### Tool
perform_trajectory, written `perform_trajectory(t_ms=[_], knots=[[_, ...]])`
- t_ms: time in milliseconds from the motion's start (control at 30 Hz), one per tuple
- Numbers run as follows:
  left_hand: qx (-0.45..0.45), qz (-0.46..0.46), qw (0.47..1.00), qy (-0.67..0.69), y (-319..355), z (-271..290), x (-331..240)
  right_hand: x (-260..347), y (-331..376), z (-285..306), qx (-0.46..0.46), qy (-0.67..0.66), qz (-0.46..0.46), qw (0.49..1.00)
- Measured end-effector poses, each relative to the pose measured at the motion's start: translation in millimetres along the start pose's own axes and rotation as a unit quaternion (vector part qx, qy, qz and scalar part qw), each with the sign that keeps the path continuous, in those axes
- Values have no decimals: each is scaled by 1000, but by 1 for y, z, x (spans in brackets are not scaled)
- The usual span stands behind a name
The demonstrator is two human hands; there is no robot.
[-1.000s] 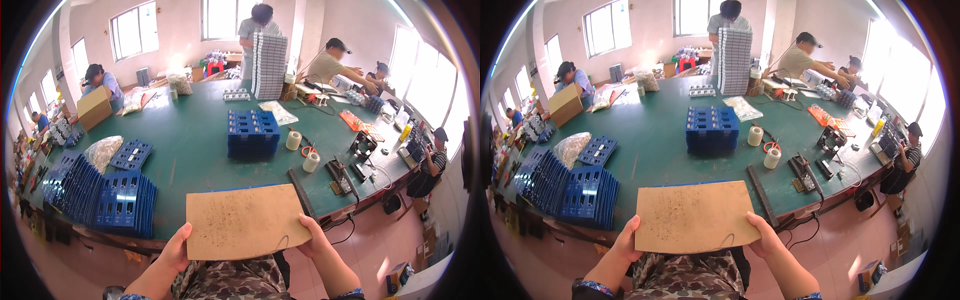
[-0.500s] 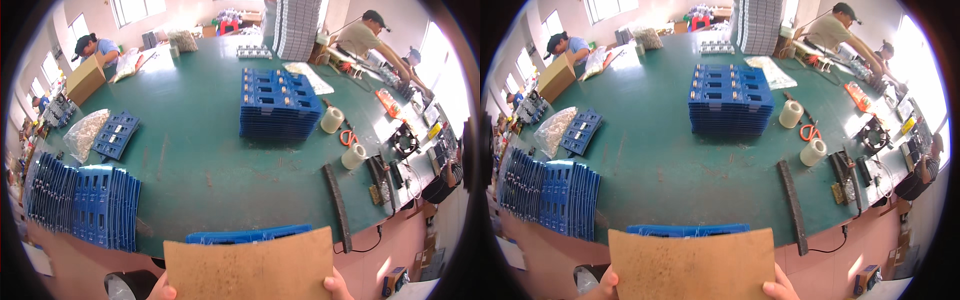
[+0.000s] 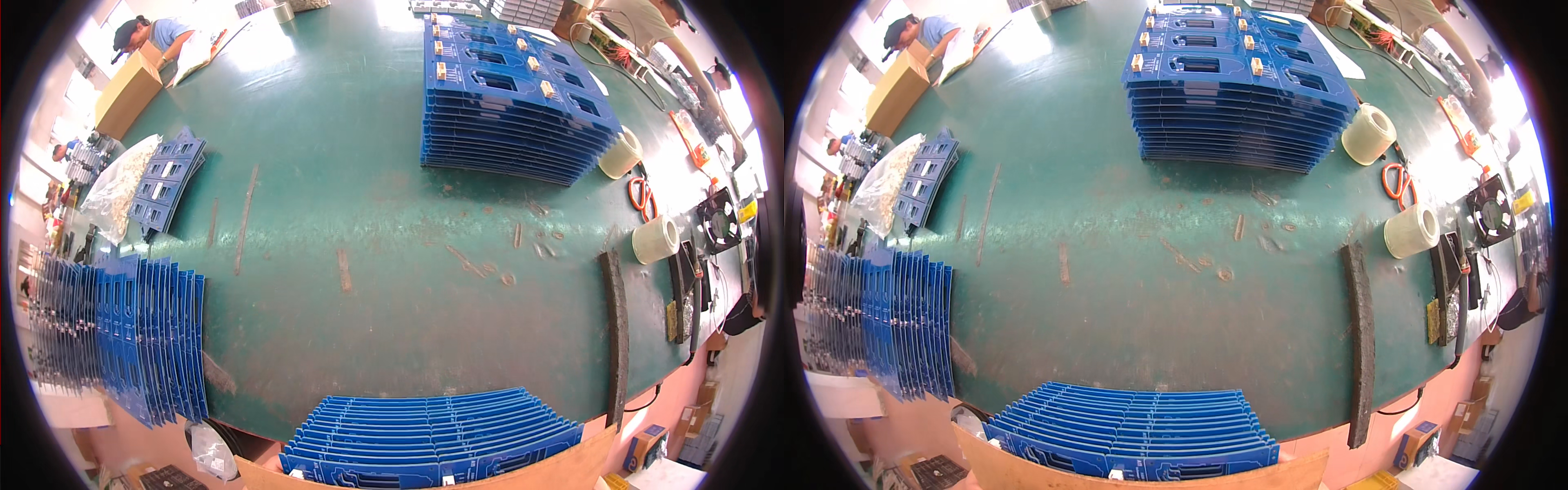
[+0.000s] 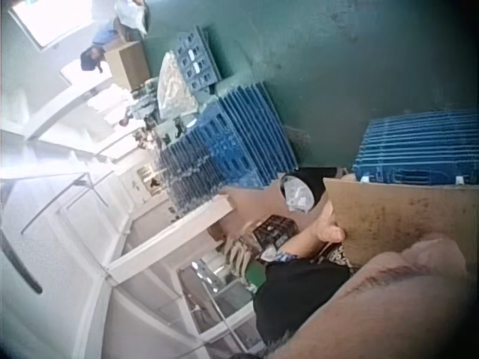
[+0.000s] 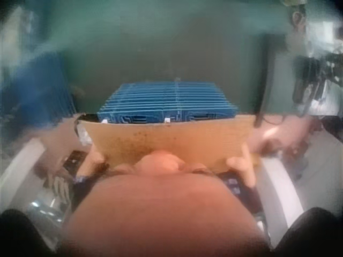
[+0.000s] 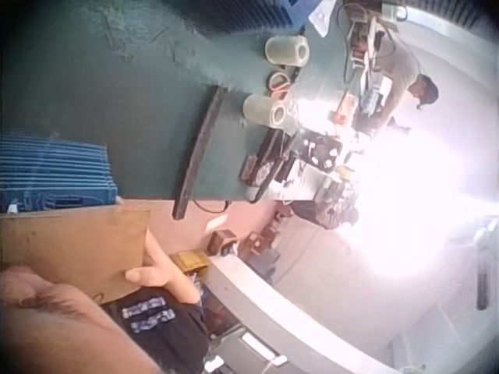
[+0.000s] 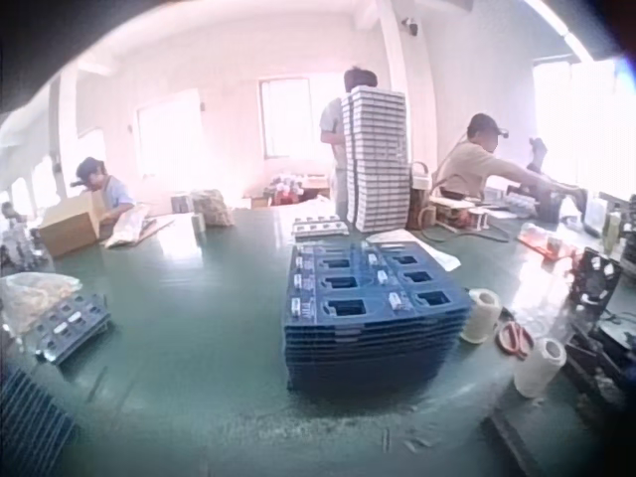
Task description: Solder electronic components onto an array of small blue circuit board fixtures on a factory workbench.
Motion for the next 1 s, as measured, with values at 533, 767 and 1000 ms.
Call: perform_trajectory(t_ms=[533, 767, 1000], knots=[[24, 9, 1000, -11, -3, -2, -8, 23, -14, -12, 24, 34, -16, 999], [40, -58, 997, -32, -2, -9, -21, 24, -16, -12, 31, 35, -19, 999], [6, 58, 998, -12, 2, -5, -12, 25, -18, -12, 39, 36, -19, 998]])
Point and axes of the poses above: each hand's wrist, its own y-axis away from the middle knuckle, its own z-axis out of the back of the hand, x = y × z, the point moved 6 cm from there along -y, towards the middle knuckle, and after that the axes turned 7 degrees about -x, right-handed, at the moved point
